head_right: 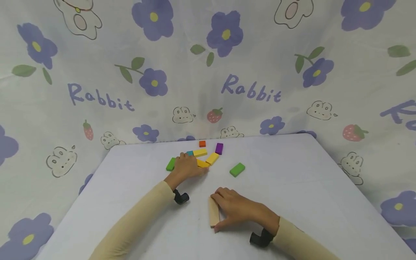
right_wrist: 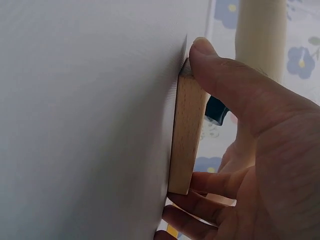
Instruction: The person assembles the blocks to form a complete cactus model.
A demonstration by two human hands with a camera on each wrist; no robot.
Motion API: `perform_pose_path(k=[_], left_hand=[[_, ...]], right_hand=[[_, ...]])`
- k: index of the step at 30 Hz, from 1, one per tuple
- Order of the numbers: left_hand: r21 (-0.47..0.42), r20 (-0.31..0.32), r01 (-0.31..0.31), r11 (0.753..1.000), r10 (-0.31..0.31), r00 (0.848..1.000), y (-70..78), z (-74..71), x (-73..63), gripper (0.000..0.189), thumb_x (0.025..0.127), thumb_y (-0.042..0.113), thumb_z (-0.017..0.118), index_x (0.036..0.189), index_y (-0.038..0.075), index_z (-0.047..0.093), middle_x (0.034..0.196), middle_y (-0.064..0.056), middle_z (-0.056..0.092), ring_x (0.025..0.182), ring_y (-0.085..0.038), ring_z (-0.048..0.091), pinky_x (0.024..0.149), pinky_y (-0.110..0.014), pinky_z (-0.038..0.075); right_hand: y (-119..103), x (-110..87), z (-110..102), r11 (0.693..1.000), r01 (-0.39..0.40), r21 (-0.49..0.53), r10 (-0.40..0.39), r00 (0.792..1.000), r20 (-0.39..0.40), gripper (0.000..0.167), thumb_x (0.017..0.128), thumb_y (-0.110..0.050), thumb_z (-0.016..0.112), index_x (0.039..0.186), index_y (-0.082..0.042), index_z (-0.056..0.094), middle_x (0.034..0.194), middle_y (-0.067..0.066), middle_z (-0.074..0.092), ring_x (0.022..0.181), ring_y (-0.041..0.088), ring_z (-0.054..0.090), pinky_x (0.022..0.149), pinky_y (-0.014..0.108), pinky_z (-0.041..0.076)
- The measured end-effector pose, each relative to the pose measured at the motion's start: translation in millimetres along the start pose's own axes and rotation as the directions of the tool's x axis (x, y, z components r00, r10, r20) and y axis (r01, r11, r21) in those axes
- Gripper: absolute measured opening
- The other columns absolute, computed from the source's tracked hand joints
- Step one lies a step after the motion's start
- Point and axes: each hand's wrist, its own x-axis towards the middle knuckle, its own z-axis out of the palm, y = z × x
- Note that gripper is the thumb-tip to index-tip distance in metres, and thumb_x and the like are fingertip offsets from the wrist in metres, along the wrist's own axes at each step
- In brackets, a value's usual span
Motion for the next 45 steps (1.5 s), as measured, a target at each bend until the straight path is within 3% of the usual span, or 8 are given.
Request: perform_pose_path(k=[11, 17, 24, 29, 36, 41, 45], left_hand=[[-0.101, -0.023, 0.007, 0.995, -0.009, 1.0, -5.9, 6.8, 4.3, 0.09, 0.074, 0.075, 0.067, 0.122, -0.002, 0.063, 0.118, -0.017, 0.058, 0.115, -0.033, 0.047, 0.106, -0.051, 0.041], [-0.111, -0.099, -0.051, 0.993, 0.04, 0.994, -12.4, 8.5, 4.0, 0.097, 0.072, 0.077, 0.067, 0.125, -0.004, 0.059, 0.119, -0.017, 0.058, 0.113, -0.032, 0.048, 0.103, -0.049, 0.044], [-0.166, -0.098, -0.144, 0.976, 0.129, 0.987, -12.2, 1.7, -6.3, 0.098, 0.072, 0.074, 0.069, 0.132, -0.002, 0.055, 0.126, -0.017, 0.056, 0.115, -0.031, 0.048, 0.111, -0.05, 0.041], [-0.187, -0.108, -0.218, 0.958, 0.201, 0.974, -13.1, -2.6, -15.6, 0.097, 0.074, 0.073, 0.068, 0.137, 0.001, 0.055, 0.127, -0.017, 0.056, 0.113, -0.029, 0.047, 0.107, -0.048, 0.042], [-0.203, -0.093, -0.316, 0.927, 0.304, 0.948, -15.1, -10.2, -29.2, 0.096, 0.074, 0.071, 0.068, 0.144, 0.007, 0.05, 0.141, -0.014, 0.052, 0.129, -0.031, 0.047, 0.113, -0.051, 0.04], [-0.193, -0.063, -0.389, 0.901, 0.384, 0.921, -17.3, -9.7, -37.1, 0.093, 0.075, 0.068, 0.07, 0.143, 0.008, 0.052, 0.136, -0.011, 0.054, 0.125, -0.028, 0.048, 0.111, -0.05, 0.042], [-0.203, -0.031, -0.413, 0.888, 0.416, 0.909, -16.7, -6.9, -41.7, 0.092, 0.075, 0.067, 0.071, 0.144, 0.009, 0.052, 0.134, -0.011, 0.055, 0.121, -0.026, 0.048, 0.108, -0.047, 0.044]], right_hand=[[1, -1.5, 2, 0.999, 0.002, 0.038, -0.002, 1.0, -0.006, 0.1, 0.074, -0.077, 0.066, 0.146, -0.011, 0.047, 0.129, -0.002, 0.049, 0.11, 0.008, 0.048, 0.095, 0.031, 0.051], [1, -1.8, 2, 1.0, -0.01, 0.029, 0.01, 1.0, 0.008, 0.1, 0.075, -0.076, 0.066, 0.148, -0.011, 0.045, 0.13, 0.0, 0.048, 0.11, 0.009, 0.048, 0.095, 0.031, 0.052], [-1, -1.7, 0, 0.999, -0.036, 0.036, 0.036, 0.999, 0.021, 0.101, 0.074, -0.074, 0.07, 0.149, -0.011, 0.044, 0.131, 0.0, 0.049, 0.113, 0.01, 0.048, 0.099, 0.033, 0.051], [0, -0.1, 1, 1.0, -0.016, 0.019, 0.016, 1.0, 0.004, 0.103, 0.074, -0.075, 0.068, 0.149, -0.01, 0.044, 0.133, 0.0, 0.05, 0.118, 0.012, 0.048, 0.102, 0.035, 0.05], [1, 1.3, -1, 0.999, -0.028, 0.028, 0.027, 1.0, 0.013, 0.102, 0.072, -0.076, 0.068, 0.147, -0.01, 0.046, 0.135, 0.001, 0.052, 0.122, 0.015, 0.05, 0.107, 0.04, 0.049], [0, 1.3, -2, 0.999, -0.024, 0.032, 0.024, 1.0, 0.009, 0.099, 0.071, -0.078, 0.067, 0.143, -0.012, 0.047, 0.135, 0.0, 0.053, 0.123, 0.015, 0.053, 0.107, 0.04, 0.049], [0, 0.1, -2, 1.0, -0.001, 0.019, 0.001, 1.0, -0.023, 0.093, 0.071, -0.076, 0.069, 0.136, -0.012, 0.05, 0.131, -0.001, 0.054, 0.119, 0.014, 0.055, 0.104, 0.037, 0.052]])
